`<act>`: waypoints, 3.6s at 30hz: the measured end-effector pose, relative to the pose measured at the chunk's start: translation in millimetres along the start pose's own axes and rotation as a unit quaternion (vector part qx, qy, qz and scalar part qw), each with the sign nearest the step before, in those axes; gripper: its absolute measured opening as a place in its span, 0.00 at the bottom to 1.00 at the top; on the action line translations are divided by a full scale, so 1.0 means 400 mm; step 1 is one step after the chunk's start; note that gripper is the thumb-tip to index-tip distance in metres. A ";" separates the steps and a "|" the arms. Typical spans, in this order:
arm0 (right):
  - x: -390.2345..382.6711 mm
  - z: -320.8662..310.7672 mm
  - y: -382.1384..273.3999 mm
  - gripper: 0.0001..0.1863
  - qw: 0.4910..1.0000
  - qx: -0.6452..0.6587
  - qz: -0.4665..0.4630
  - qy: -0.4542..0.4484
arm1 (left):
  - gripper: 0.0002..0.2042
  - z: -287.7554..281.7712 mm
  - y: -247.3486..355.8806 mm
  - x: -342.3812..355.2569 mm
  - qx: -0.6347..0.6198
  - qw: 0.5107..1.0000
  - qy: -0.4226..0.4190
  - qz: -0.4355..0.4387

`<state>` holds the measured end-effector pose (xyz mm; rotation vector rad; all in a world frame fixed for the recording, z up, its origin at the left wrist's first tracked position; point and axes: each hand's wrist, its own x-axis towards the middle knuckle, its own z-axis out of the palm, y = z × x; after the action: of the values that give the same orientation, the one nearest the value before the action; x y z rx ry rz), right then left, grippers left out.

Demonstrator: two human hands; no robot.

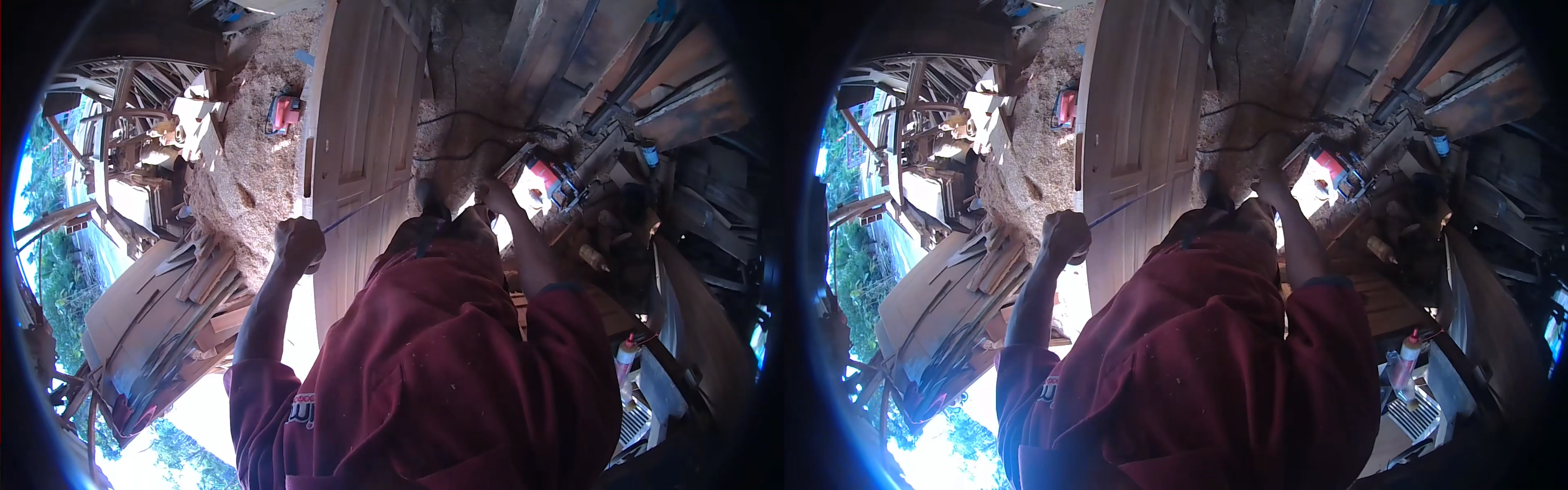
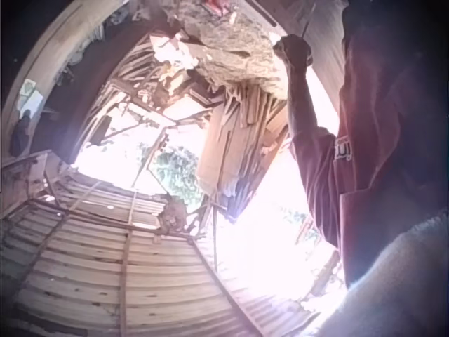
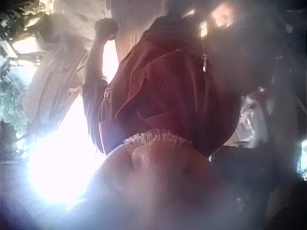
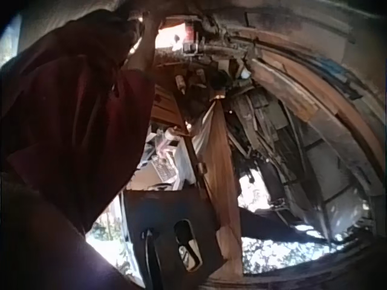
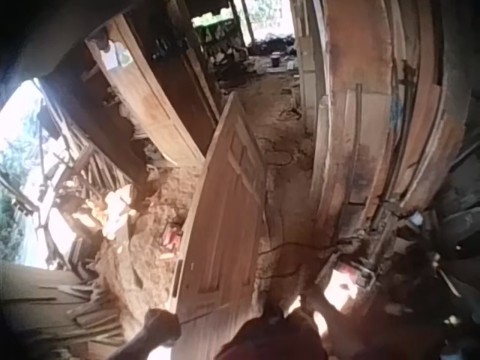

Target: The person routes a groove into the edge of a wooden door using a hand-held router. They first measure the door with a tape measure and mark it with a pencil, then adjust the router depth and guide, and finally run the router along the length of the door edge.

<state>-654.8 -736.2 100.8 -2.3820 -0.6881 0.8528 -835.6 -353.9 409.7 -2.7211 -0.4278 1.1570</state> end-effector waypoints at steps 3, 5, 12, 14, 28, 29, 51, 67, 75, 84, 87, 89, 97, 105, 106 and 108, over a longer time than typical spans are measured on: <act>-0.052 -0.031 0.079 0.15 0.998 0.057 0.010 0.011 | 0.06 0.085 0.061 0.143 0.074 0.991 -0.113 0.018; -0.084 -0.103 0.124 0.16 0.996 0.026 0.067 -0.043 | 0.07 0.174 0.100 0.228 -0.006 0.993 -0.114 -0.032; -0.320 -0.069 0.519 0.17 0.980 0.025 0.187 0.055 | 0.11 0.055 0.217 0.286 0.068 0.989 -0.126 -0.025; -0.385 -0.021 0.635 0.17 0.957 0.118 0.264 0.027 | 0.10 0.025 0.224 0.287 0.091 0.988 -0.125 0.003; -0.338 -0.273 0.352 0.17 0.974 0.082 0.212 0.024 | 0.14 0.241 0.313 0.507 0.058 0.988 -0.135 -0.056; -0.338 -0.280 0.356 0.17 0.974 0.077 0.214 0.021 | 0.14 0.248 0.319 0.509 0.059 0.988 -0.134 -0.051; -0.392 -0.226 0.413 0.16 0.969 0.060 0.240 0.000 | 0.10 0.203 0.321 0.525 0.116 0.981 -0.147 -0.041; -0.456 -0.226 0.431 0.15 0.975 0.044 0.217 -0.016 | 0.11 0.086 0.342 0.343 0.097 0.984 -0.147 -0.038; -0.290 -0.155 0.465 0.16 0.984 0.059 0.161 -0.038 | 0.10 -0.043 0.076 0.111 0.067 0.983 -0.118 -0.120; -0.259 -0.064 0.501 0.16 0.981 0.113 0.155 -0.010 | 0.13 -0.066 -0.030 0.135 0.065 0.970 -0.195 -0.129; -0.300 -0.020 0.546 0.16 0.985 0.094 0.142 0.004 | 0.11 -0.069 -0.036 0.141 0.062 0.978 -0.155 -0.123; -0.328 -0.009 0.563 0.14 0.979 0.112 0.166 -0.032 | 0.13 -0.052 -0.060 0.143 0.040 0.977 -0.164 -0.127; -0.393 0.092 0.699 0.06 0.994 0.054 0.088 -0.033 | 0.12 -0.046 -0.073 0.134 0.020 0.973 -0.198 -0.120; -0.328 0.063 0.664 0.12 0.985 0.124 0.116 -0.040 | 0.18 -0.031 -0.076 0.130 -0.043 0.980 -0.166 -0.105; -0.317 0.048 0.638 0.13 0.978 0.139 0.147 -0.043 | 0.18 -0.024 -0.086 0.133 -0.043 0.980 -0.166 -0.106; -0.304 0.038 0.598 0.14 0.970 0.155 0.179 -0.045 | 0.23 -0.020 -0.100 0.150 -0.062 0.976 -0.186 -0.092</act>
<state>-679.3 -982.6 -4.3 -2.2188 -0.1358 1.1324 -798.3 -297.2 384.5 -2.4890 -0.8057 1.6367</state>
